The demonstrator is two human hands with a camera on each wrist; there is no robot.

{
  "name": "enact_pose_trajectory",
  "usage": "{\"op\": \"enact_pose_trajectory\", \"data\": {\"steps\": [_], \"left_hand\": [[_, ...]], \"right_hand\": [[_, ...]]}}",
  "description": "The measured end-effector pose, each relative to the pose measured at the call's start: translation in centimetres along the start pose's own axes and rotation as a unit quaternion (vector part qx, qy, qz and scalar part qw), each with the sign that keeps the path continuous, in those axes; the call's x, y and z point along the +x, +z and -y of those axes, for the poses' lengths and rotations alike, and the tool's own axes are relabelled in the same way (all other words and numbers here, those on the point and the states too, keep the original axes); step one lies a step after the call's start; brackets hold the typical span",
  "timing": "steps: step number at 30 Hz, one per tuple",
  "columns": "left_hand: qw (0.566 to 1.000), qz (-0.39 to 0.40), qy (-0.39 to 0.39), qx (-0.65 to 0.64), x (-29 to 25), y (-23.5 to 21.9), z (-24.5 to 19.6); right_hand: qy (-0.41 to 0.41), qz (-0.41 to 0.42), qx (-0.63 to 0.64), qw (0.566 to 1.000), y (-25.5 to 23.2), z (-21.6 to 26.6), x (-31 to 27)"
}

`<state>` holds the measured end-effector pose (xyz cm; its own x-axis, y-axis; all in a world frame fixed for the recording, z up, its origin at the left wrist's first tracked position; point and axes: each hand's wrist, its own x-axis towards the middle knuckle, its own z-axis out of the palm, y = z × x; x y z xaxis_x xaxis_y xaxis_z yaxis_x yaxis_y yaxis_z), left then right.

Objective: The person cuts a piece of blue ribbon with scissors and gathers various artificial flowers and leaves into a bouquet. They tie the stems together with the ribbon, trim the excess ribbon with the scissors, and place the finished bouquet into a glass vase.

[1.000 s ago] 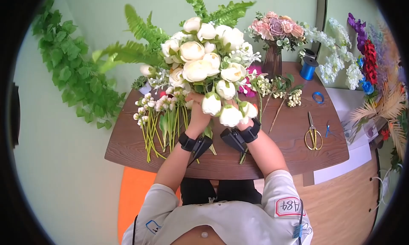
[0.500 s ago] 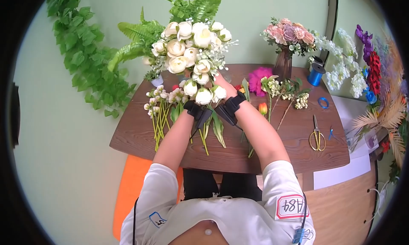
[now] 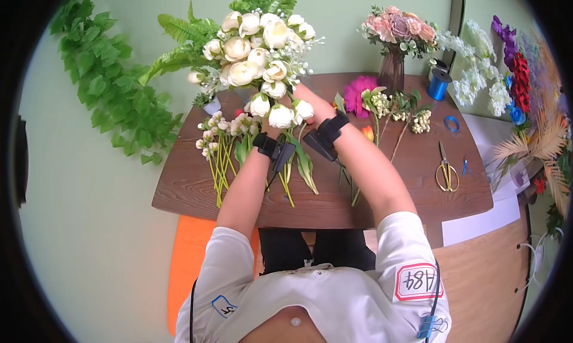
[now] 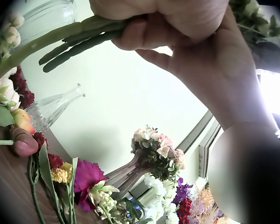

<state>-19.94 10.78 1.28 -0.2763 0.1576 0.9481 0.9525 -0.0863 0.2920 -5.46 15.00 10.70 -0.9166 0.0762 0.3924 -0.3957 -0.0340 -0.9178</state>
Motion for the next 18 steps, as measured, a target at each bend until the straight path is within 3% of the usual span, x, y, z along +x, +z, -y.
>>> {"op": "enact_pose_trajectory", "data": {"steps": [1,3,4,5,7,9,11,12,14,15,17,18], "left_hand": [[0.995,0.072,-0.049,-0.056,-0.3,-0.8,0.0],[0.988,0.011,-0.121,-0.099,-0.9,-0.8,0.1],[0.990,0.077,-0.103,-0.058,-0.5,-1.0,1.1],[0.966,0.057,-0.218,-0.130,-0.5,-1.0,0.7],[0.958,0.010,-0.236,-0.164,-0.9,-0.7,1.1],[0.965,0.022,-0.209,-0.156,-0.1,-1.1,-0.2],[0.973,0.015,-0.181,-0.143,0.4,-0.7,-0.4],[0.965,0.005,-0.207,-0.161,0.5,-0.4,-0.7],[0.957,-0.007,-0.229,-0.177,1.0,-0.1,-1.6],[0.929,-0.032,-0.281,-0.238,1.0,0.4,-1.9],[0.905,0.007,-0.366,-0.216,1.2,0.1,-2.3],[0.903,0.007,-0.370,-0.218,1.1,0.3,-1.9]], "right_hand": [[-0.007,0.033,-0.205,0.978,-2.0,-1.1,1.6],[-0.058,0.074,-0.435,0.896,-4.0,-1.1,2.9],[-0.048,0.045,-0.453,0.889,-5.1,-0.8,2.4],[-0.038,0.017,-0.471,0.881,-5.9,0.5,1.4],[0.004,-0.030,-0.468,0.883,-9.1,1.5,-0.7],[0.035,-0.058,-0.508,0.859,-12.5,2.4,-3.3],[0.144,-0.078,-0.519,0.839,-13.9,3.3,-6.1],[0.154,-0.092,-0.528,0.830,-14.7,2.6,-7.4],[0.159,-0.061,-0.566,0.807,-16.0,0.6,-9.9],[0.156,-0.027,-0.602,0.783,-16.0,-0.2,-10.7],[0.245,-0.036,-0.611,0.752,-15.2,-1.9,-12.0],[0.297,-0.027,-0.596,0.746,-14.0,-2.0,-12.0]]}}
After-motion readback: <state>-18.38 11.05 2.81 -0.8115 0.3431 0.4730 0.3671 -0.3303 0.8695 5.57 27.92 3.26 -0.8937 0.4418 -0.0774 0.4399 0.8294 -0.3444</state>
